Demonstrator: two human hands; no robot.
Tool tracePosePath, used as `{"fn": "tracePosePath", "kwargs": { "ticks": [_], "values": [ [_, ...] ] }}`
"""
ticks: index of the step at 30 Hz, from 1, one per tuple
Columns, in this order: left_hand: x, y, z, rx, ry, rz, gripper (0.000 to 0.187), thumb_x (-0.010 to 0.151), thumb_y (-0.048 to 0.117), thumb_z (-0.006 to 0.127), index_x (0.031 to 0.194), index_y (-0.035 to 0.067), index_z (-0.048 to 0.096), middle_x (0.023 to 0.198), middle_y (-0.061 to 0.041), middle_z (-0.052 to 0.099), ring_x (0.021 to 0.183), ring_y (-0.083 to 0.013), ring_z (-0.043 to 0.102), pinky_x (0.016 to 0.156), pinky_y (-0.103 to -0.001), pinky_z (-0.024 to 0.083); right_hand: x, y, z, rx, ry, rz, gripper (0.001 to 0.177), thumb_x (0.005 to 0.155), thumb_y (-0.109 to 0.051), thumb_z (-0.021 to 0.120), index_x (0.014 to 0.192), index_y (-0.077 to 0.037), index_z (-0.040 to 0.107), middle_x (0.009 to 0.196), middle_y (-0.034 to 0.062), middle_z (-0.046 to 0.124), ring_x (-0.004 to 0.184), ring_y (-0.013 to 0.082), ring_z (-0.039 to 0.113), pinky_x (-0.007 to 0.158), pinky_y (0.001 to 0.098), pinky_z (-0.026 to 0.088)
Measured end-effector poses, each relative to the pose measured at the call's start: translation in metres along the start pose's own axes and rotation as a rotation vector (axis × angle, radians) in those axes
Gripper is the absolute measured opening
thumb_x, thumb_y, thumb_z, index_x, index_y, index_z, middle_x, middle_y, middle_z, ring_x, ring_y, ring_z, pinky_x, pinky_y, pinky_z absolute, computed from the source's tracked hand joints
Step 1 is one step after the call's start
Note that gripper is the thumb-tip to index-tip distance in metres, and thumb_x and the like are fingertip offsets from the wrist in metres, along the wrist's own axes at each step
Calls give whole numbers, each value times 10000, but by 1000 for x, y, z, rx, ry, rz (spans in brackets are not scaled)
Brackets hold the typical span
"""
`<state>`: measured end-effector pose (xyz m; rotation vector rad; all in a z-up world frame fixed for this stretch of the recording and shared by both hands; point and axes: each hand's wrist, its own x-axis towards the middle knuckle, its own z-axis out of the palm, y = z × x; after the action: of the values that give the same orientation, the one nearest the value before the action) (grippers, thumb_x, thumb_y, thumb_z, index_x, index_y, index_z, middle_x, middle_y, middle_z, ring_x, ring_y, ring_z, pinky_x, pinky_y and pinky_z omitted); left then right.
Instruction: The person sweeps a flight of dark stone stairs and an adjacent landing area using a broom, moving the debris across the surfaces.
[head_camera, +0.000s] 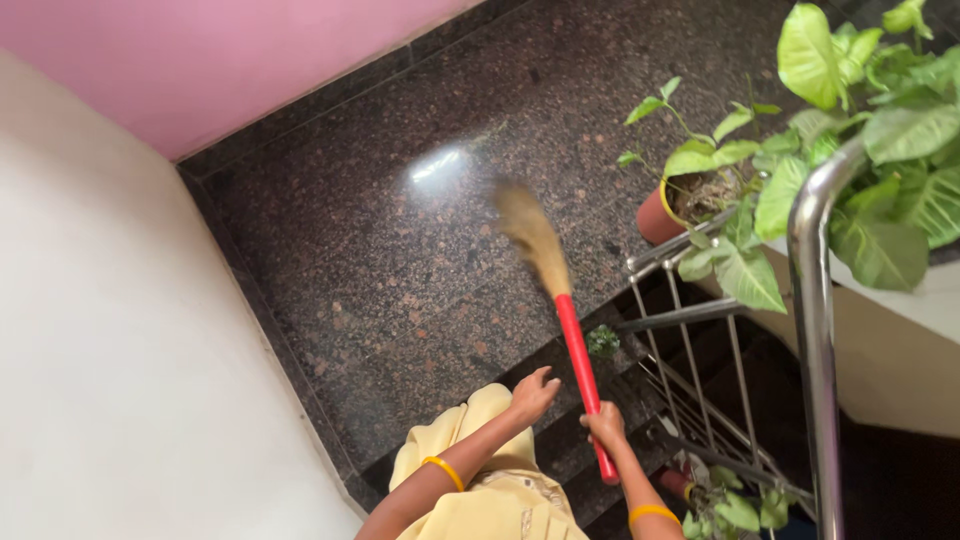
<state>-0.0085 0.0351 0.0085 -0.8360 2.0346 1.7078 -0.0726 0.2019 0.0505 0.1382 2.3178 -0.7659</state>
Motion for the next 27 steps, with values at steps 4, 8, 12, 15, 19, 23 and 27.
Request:
{"fn": "tracePosePath", "kwargs": {
  "ticks": [4, 8, 12, 15, 19, 23, 27],
  "values": [
    [8, -8, -15, 74, 201, 92, 605, 908, 443, 602, 1392, 81, 593, 1226, -224, 698, 1179, -379, 649, 1021, -467, 487, 58, -39, -15, 272, 4, 56, 230, 764, -99, 794, 786, 41, 613, 576, 132, 621, 414, 254, 625, 374, 395, 496],
    [12, -9, -16, 57, 256, 54, 573, 949, 467, 554, 1385, 98, 603, 1256, -225, 683, 1212, -385, 623, 1032, -476, 470, 116, -96, -18, 436, 65, -4, 221, 769, -34, 767, 812, 42, 564, 607, 121, 591, 408, 243, 593, 349, 395, 468],
    [16, -5, -13, -8, 318, 58, 552, 1001, 463, 483, 1400, 94, 584, 1275, -232, 673, 1219, -400, 611, 1032, -487, 462, 125, -124, 33, 507, 72, -150, 140, 774, -12, 709, 818, 19, 580, 596, 102, 600, 415, 237, 632, 349, 383, 499],
    [20, 0, -8, -7, 323, -29, 579, 1010, 451, 456, 1464, 93, 500, 1251, -245, 672, 1184, -415, 625, 1015, -499, 472, 101, -105, 62, 293, 134, -396, 176, 738, -53, 756, 818, 17, 615, 587, 99, 637, 459, 224, 668, 410, 370, 518],
    [28, 5, -5, -5, 371, 44, 575, 1033, 451, 459, 1457, 66, 502, 1250, -261, 668, 1174, -423, 630, 1011, -511, 470, 70, -79, 67, 215, 16, -343, 139, 871, -138, 694, 862, 0, 676, 585, 96, 665, 463, 190, 679, 428, 351, 516],
    [31, 4, -8, -31, 328, -33, 566, 997, 435, 468, 1446, 96, 532, 1177, -228, 722, 1142, -386, 671, 1004, -486, 492, 56, -64, 48, 326, -182, -253, 112, 820, -84, 677, 890, 3, 689, 583, 102, 654, 419, 211, 629, 393, 361, 495],
    [29, 2, -12, -6, 396, -8, 538, 993, 433, 501, 1399, 88, 578, 1252, -216, 678, 1203, -390, 616, 1027, -485, 462, 77, -63, 15, 373, -106, -52, 177, 756, -31, 749, 898, 17, 655, 559, 123, 624, 380, 233, 603, 345, 390, 480]
  ]
}}
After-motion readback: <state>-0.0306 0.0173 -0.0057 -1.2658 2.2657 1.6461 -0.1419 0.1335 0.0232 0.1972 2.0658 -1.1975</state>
